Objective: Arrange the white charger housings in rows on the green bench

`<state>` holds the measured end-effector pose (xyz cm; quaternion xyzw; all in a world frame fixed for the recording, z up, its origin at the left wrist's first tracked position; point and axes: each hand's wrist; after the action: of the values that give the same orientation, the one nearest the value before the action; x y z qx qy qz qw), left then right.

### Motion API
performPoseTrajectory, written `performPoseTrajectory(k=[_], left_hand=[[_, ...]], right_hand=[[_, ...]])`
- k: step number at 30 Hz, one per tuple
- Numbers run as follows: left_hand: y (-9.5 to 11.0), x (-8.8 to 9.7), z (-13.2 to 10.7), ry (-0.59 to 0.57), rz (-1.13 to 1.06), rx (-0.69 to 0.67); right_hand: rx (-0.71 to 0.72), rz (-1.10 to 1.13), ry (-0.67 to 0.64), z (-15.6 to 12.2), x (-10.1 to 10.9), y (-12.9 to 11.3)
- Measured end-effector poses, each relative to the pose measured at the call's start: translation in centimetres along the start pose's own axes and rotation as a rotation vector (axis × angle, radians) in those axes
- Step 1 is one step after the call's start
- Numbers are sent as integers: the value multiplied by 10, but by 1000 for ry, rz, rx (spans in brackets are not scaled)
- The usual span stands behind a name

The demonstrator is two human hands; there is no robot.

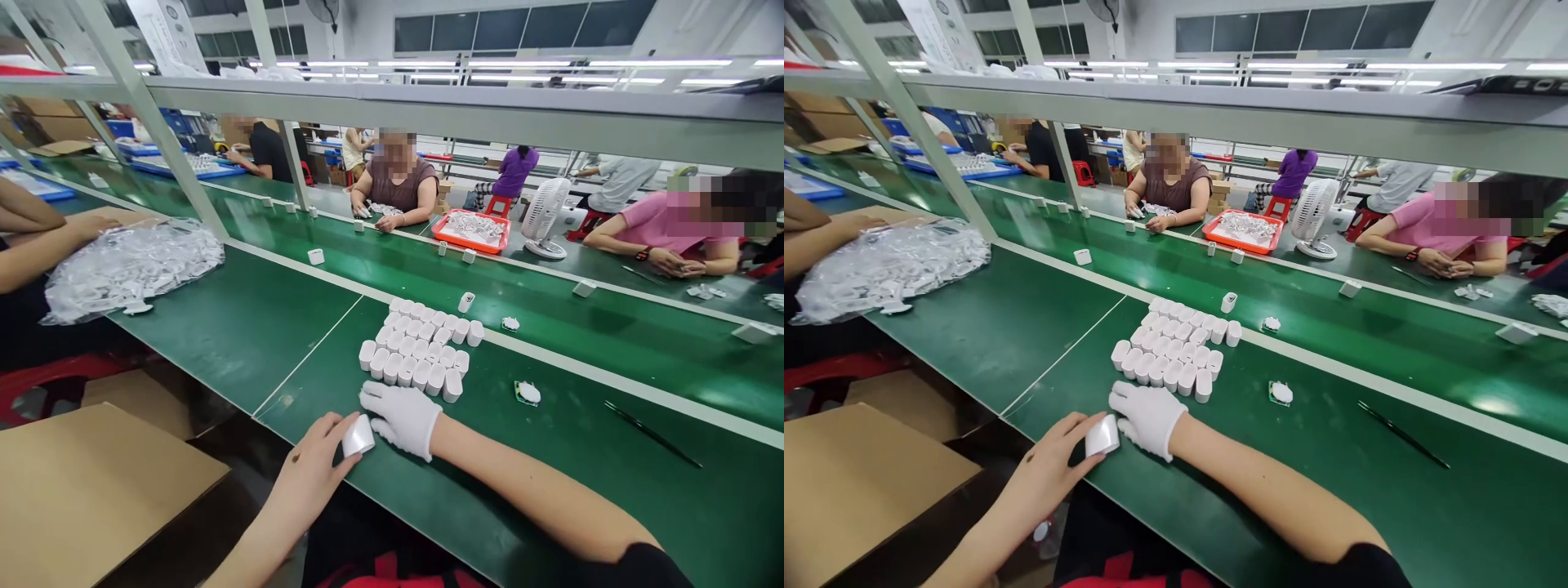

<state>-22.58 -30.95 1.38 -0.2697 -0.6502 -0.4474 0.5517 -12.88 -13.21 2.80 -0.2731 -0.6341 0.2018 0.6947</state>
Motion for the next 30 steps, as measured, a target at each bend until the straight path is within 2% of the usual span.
performPoseTrajectory(k=[2,4,7,9,11,13,15,17,19,21,22,24,27,28,29,30], left_hand=[[-5,-6,-6,55,60,-49],[-12,-9,-6,102,117,-219],[-24,-8,4,52,196,-533],[-29,-8,16,4,229,-639],[-24,-7,30,-17,230,-684],[-4,-5,45,-45,187,-717],[32,1,61,-67,96,-733],[76,9,78,-8,-45,-756],[118,14,98,175,-217,-773],[147,13,116,373,-325,-738],[155,11,123,470,-361,-698],[157,2,135,624,-394,-606],[142,-15,147,762,-350,-581],[136,-20,150,792,-317,-614],[131,-24,151,813,-284,-652],[127,-26,152,825,-260,-683]], right_hand=[[-19,-96,-2,-21,1,2],[-77,-208,-5,-53,5,3],[-252,-268,24,-109,13,7],[-395,-225,74,-143,17,12],[-511,-154,160,-168,18,18],[-576,-85,264,-181,16,22],[-593,-44,376,-179,12,23],[-566,-38,444,-165,10,21],[-492,-74,399,-148,10,17],[-393,-152,271,-139,15,14],[-347,-183,206,-139,21,15],[-299,-161,115,-146,38,20],[-284,108,8,-156,81,42],[-285,197,24,-152,99,51],[-305,245,131,-144,117,62],[-362,252,291,-132,134,72]])
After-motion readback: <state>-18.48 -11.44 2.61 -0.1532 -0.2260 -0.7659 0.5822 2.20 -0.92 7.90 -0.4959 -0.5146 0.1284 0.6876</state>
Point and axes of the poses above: each hand's wrist, its own z-axis towards the middle knuckle, its own x-axis out of the back of the hand, y = z × x, and after that the axes turned 12 degrees about z, right-handed
